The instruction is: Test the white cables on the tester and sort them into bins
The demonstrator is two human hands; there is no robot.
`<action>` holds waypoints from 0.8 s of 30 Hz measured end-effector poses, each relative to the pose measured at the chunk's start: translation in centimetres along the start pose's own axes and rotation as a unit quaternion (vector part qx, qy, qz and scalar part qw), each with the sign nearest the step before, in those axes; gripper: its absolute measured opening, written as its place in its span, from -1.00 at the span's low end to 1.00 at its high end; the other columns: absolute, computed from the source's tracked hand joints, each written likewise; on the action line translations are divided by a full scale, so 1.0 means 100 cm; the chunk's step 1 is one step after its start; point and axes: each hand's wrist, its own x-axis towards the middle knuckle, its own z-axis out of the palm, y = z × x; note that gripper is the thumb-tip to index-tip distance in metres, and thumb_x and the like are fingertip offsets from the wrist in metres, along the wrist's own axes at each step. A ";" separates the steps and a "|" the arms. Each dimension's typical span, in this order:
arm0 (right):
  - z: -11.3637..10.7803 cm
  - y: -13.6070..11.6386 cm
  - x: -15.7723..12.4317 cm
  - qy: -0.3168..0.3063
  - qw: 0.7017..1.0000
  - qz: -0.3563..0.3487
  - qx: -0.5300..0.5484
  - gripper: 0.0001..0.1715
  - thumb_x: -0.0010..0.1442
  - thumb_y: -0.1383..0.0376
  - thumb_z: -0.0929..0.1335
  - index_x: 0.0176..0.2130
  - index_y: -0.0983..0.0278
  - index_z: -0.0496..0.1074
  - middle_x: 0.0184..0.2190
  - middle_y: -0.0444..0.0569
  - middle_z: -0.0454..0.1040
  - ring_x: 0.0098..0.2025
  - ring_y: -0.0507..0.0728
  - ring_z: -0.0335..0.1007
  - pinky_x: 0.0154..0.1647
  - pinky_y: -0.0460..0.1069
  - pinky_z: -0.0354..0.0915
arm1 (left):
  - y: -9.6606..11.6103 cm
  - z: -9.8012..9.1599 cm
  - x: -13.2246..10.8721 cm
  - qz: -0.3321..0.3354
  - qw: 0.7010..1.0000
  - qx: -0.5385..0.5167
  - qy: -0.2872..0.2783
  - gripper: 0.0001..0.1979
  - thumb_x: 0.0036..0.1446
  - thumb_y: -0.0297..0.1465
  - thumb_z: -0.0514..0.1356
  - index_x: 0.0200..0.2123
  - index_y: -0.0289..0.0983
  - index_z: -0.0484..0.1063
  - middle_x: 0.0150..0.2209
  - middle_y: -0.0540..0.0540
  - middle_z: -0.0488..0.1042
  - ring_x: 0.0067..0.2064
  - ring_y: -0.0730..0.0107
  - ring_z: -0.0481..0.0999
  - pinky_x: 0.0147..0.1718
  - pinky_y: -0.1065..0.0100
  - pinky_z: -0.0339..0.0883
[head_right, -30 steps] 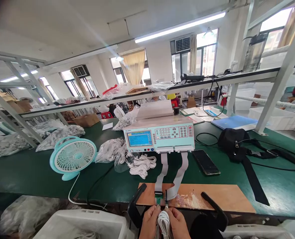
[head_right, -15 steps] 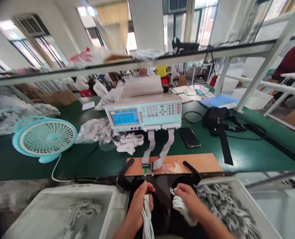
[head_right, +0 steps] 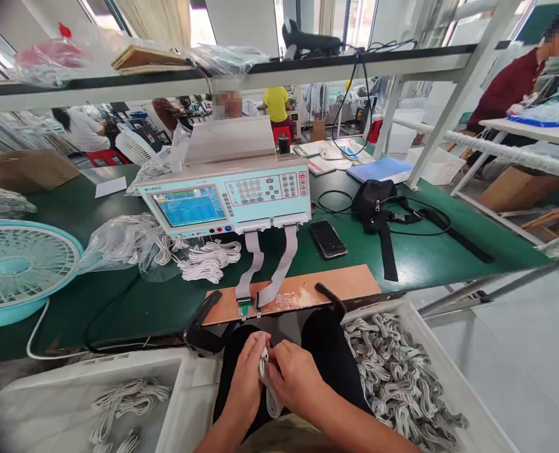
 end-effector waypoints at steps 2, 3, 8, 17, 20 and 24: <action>0.004 0.007 0.006 0.000 1.000 -0.010 0.002 -0.88 0.09 0.43 0.19 -0.43 0.28 0.27 -0.46 -0.07 0.34 -0.41 0.05 0.23 -0.40 -0.07 0.08 | -0.002 -0.009 -0.002 0.007 1.000 0.014 -0.012 -0.84 -0.01 -0.34 0.21 -0.31 -0.22 0.38 -0.41 0.08 0.35 -0.37 0.51 0.33 -0.37 0.50 0.23; 0.005 0.010 0.009 0.003 1.000 -0.015 0.010 -0.87 0.10 0.43 0.18 -0.43 0.28 0.26 -0.47 -0.07 0.33 -0.43 0.05 0.22 -0.41 -0.07 0.07 | -0.001 -0.014 -0.003 0.014 0.999 0.027 -0.017 -0.83 -0.02 -0.38 0.21 -0.29 -0.22 0.39 -0.38 0.07 0.38 -0.34 0.49 0.35 -0.34 0.49 0.24; 0.015 0.015 0.030 0.050 0.993 0.002 0.103 -0.81 0.19 0.30 0.17 -0.43 0.28 0.26 -0.51 -0.12 0.31 -0.44 0.03 0.18 -0.38 -0.07 0.06 | 0.016 -0.032 0.004 0.004 0.998 0.036 -0.060 -0.77 -0.06 -0.33 0.28 -0.29 -0.28 0.48 -0.34 -0.03 0.48 -0.28 0.42 0.42 -0.24 0.44 0.29; 0.024 0.014 0.059 0.054 0.925 0.141 0.347 -0.80 0.08 0.22 0.27 -0.48 0.29 0.31 -0.57 -0.17 0.28 -0.49 0.01 0.15 -0.45 -0.10 0.10 | 0.028 -0.051 0.035 -0.102 0.993 -0.066 0.012 -0.67 -0.27 -0.34 0.40 -0.37 -0.33 0.49 -0.48 -0.05 0.48 -0.45 0.41 0.47 -0.50 0.41 0.39; 0.027 0.018 0.063 0.052 0.910 0.167 0.377 -0.75 0.06 0.17 0.30 -0.49 0.32 0.34 -0.59 -0.16 0.30 -0.52 0.00 0.14 -0.48 -0.10 0.09 | 0.025 -0.051 0.036 -0.061 0.997 -0.044 0.018 -0.66 -0.25 -0.30 0.40 -0.36 -0.34 0.50 -0.43 -0.07 0.51 -0.44 0.42 0.47 -0.52 0.44 0.39; 0.031 0.018 0.065 0.063 0.893 0.182 0.406 -0.64 0.02 0.06 0.35 -0.52 0.32 0.37 -0.62 -0.16 0.29 -0.55 0.00 0.12 -0.51 -0.10 0.07 | 0.025 -0.052 0.039 -0.014 1.000 0.000 0.002 -0.65 -0.21 -0.25 0.37 -0.34 -0.35 0.52 -0.40 -0.09 0.52 -0.40 0.40 0.46 -0.50 0.45 0.38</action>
